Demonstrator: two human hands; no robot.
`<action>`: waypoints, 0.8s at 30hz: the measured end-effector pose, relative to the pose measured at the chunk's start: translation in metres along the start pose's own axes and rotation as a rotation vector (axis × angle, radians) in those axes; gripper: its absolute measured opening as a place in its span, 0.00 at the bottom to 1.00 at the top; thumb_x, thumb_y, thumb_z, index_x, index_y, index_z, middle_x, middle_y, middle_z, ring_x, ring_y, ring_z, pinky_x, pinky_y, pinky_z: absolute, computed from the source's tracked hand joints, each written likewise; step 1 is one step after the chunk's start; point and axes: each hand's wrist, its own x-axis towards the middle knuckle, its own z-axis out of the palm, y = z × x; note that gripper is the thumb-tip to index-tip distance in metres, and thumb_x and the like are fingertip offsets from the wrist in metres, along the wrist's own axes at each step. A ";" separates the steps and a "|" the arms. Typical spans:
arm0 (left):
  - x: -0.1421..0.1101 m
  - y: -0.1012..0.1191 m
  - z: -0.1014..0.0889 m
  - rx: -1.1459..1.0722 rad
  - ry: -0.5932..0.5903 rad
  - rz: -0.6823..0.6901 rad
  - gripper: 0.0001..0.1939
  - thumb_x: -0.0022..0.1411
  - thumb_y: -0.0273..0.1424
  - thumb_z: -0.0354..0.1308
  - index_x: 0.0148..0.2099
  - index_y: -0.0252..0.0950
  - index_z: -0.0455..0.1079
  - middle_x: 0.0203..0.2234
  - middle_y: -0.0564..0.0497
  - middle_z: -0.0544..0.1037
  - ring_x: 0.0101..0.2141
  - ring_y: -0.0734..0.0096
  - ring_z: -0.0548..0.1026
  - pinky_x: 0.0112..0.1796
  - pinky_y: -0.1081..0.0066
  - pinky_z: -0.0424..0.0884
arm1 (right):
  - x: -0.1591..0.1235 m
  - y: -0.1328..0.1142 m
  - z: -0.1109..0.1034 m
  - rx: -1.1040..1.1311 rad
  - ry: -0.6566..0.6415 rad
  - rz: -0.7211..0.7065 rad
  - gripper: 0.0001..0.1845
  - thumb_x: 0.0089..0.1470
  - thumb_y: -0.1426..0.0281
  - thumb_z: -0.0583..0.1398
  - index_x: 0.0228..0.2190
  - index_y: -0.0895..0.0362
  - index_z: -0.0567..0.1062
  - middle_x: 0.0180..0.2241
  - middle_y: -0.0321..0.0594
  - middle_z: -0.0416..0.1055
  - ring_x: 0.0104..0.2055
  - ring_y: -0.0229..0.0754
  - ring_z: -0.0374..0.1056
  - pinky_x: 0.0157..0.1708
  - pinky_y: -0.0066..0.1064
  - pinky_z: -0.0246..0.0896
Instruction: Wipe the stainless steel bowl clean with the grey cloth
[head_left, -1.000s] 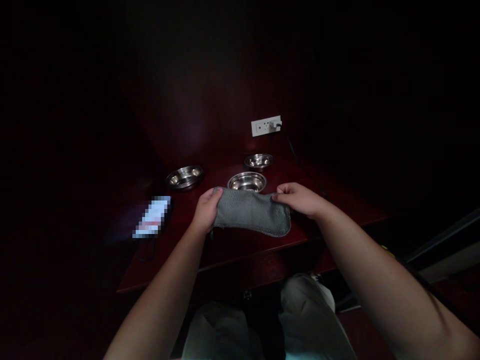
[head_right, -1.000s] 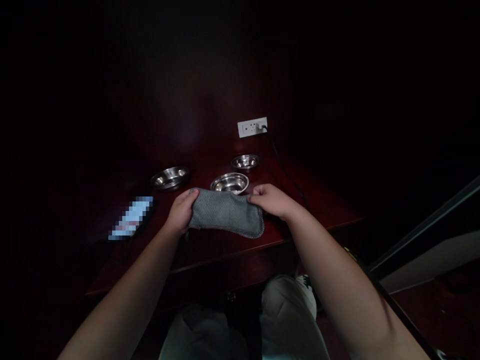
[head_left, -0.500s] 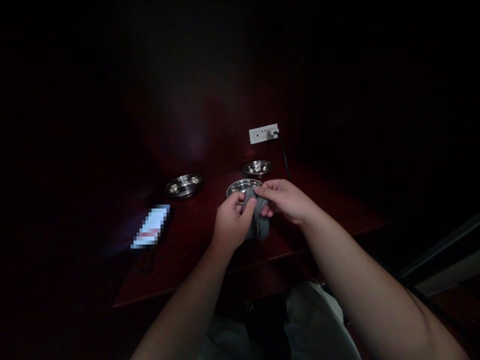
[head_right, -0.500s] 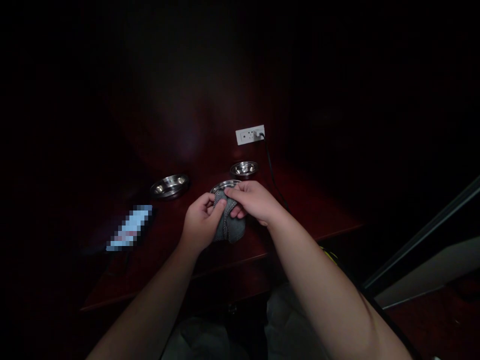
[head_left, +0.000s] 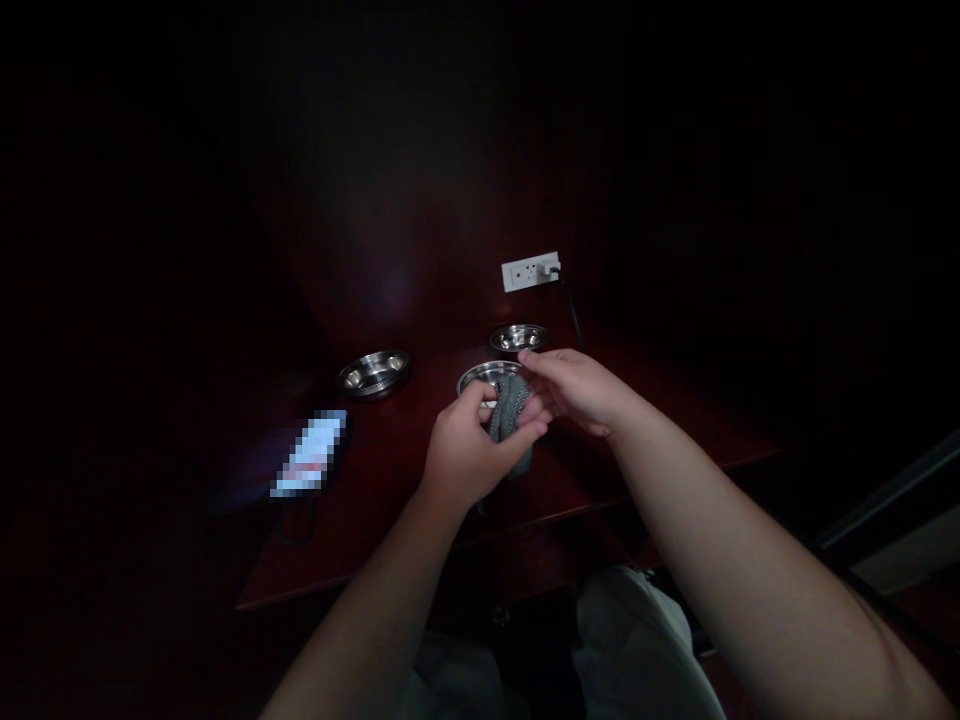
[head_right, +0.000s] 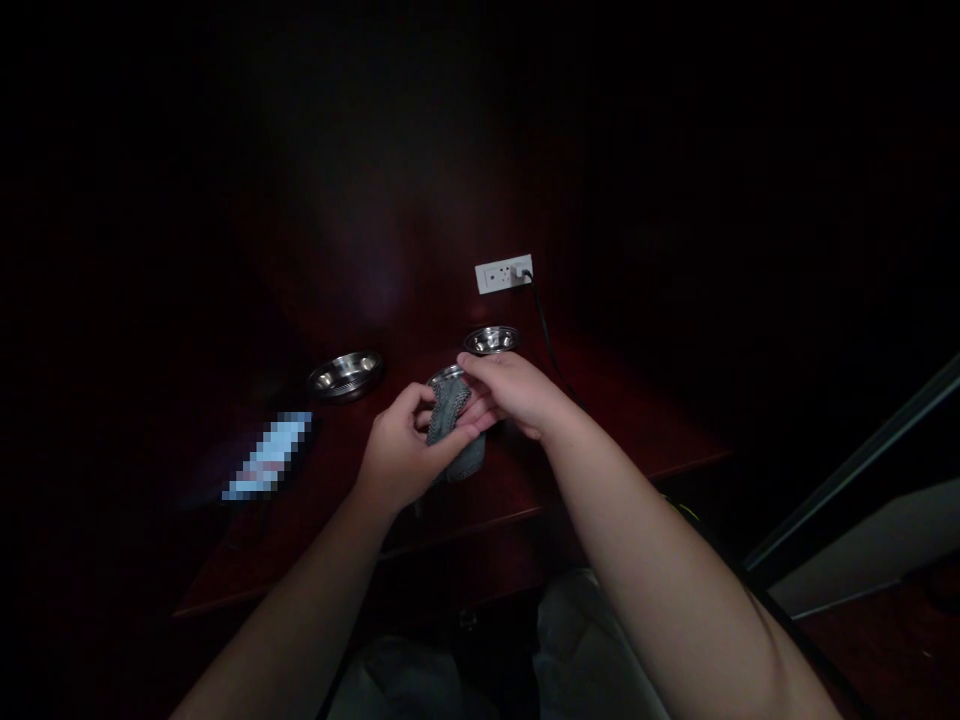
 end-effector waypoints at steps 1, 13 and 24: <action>0.001 -0.001 -0.002 -0.030 -0.010 0.006 0.20 0.47 0.38 0.69 0.38 0.40 0.65 0.33 0.51 0.78 0.32 0.67 0.77 0.32 0.70 0.71 | -0.001 -0.002 -0.002 -0.005 -0.025 0.008 0.17 0.62 0.61 0.56 0.28 0.61 0.72 0.21 0.45 0.75 0.20 0.40 0.72 0.17 0.27 0.67; 0.053 -0.015 -0.031 -0.395 -0.349 -0.082 0.13 0.55 0.31 0.63 0.44 0.34 0.71 0.35 0.50 0.78 0.36 0.70 0.76 0.38 0.70 0.70 | 0.044 -0.030 -0.036 -0.877 -0.408 -0.129 0.20 0.42 0.59 0.69 0.36 0.58 0.80 0.33 0.39 0.78 0.34 0.42 0.73 0.35 0.30 0.68; 0.047 -0.035 -0.057 -0.539 -0.698 -0.271 0.35 0.45 0.23 0.69 0.55 0.39 0.64 0.39 0.48 0.77 0.36 0.70 0.77 0.40 0.68 0.72 | 0.067 -0.039 -0.040 -0.863 -0.598 0.047 0.16 0.47 0.57 0.65 0.31 0.58 0.78 0.24 0.36 0.75 0.24 0.38 0.69 0.26 0.29 0.64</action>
